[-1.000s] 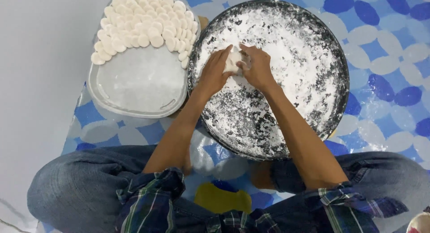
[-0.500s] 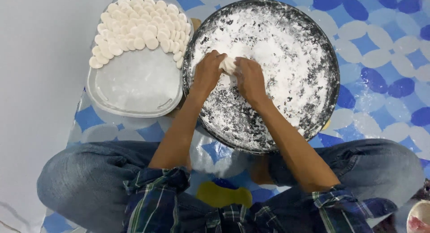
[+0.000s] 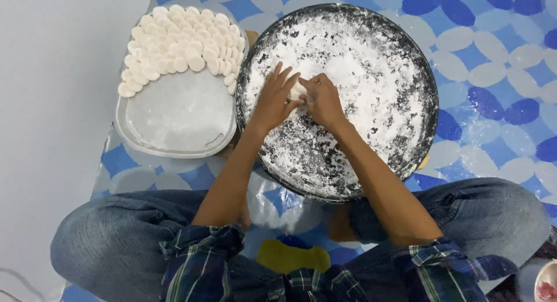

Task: A person sitting on the floor manually shapes small pieces of dough into balls on a floured tray.

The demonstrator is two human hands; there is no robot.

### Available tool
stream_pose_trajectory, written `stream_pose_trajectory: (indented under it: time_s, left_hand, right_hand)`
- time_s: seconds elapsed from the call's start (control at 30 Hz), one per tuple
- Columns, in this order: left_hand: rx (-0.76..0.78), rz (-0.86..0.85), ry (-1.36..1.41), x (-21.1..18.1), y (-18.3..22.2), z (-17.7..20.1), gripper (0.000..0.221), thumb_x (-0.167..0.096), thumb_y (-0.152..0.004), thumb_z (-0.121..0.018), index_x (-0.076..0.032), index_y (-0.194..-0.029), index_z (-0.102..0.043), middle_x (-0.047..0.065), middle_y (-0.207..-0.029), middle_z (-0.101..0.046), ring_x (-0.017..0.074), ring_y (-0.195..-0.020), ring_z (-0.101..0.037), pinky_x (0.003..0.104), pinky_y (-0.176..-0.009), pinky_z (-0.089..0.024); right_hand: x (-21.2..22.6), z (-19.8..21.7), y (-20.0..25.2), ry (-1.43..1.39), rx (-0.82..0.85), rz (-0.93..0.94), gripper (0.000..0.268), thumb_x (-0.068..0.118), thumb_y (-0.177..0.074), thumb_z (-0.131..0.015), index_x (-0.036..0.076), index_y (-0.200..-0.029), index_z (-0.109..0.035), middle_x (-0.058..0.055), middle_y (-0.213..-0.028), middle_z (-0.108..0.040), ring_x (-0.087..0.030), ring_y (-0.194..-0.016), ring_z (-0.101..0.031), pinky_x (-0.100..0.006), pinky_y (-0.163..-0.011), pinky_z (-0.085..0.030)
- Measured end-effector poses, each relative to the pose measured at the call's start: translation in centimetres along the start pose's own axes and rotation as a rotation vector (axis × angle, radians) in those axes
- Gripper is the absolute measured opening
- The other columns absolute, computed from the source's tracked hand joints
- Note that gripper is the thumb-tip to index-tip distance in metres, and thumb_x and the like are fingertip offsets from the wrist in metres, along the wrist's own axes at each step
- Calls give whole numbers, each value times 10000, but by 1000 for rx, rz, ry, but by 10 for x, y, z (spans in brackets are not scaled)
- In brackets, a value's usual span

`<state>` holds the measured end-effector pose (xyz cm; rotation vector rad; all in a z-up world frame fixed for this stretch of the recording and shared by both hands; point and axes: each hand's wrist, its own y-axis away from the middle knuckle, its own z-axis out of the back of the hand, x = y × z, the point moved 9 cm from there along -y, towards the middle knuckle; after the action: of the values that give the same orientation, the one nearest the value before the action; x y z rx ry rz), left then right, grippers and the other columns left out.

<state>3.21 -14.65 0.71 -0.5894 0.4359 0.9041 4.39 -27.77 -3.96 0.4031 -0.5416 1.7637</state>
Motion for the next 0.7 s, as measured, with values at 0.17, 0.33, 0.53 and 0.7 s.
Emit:
stream_pose_trajectory:
  time_s: [0.17, 0.33, 0.53, 0.7]
  left_hand:
    - [47, 40, 21, 26, -2, -16, 526, -409, -972, -653, -118, -1404, -577, 189, -1438, -544, 377, -1458, -347, 494, -1208, -285]
    - [8, 67, 42, 33, -4, -18, 428, -400, -1024, -573, -168, -1384, -599, 146, -1426, -567, 334, -1447, -382, 462, -1199, -327]
    - [-22, 175, 117, 26, -5, -8, 324, -283, -1023, -590, -149, -1314, -637, 183, -1429, -556, 384, -1459, -334, 536, -1201, -297]
    - [-131, 306, 57, 48, -4, -16, 413, -350, -969, -676, -226, -1359, -619, 171, -1508, -491, 415, -1495, -240, 623, -1210, -58]
  right_hand:
    - [8, 12, 15, -107, -90, -49, 256, 134, -1007, -654, 109, -1242, -753, -115, -987, -570, -371, -874, -674, -474, -796, -541]
    - [26, 31, 29, -4, -167, 9, 199, 116, -986, -687, 16, -1147, -749, -127, -963, -578, -354, -822, -682, -455, -745, -547]
    - [30, 35, 38, -117, -159, 20, 162, 58, -937, -738, -53, -1056, -737, -182, -953, -607, -359, -812, -698, -389, -657, -583]
    - [39, 41, 49, -270, -165, -104, 173, -15, -928, -731, -85, -1087, -724, -223, -1092, -571, -376, -941, -703, -381, -695, -612]
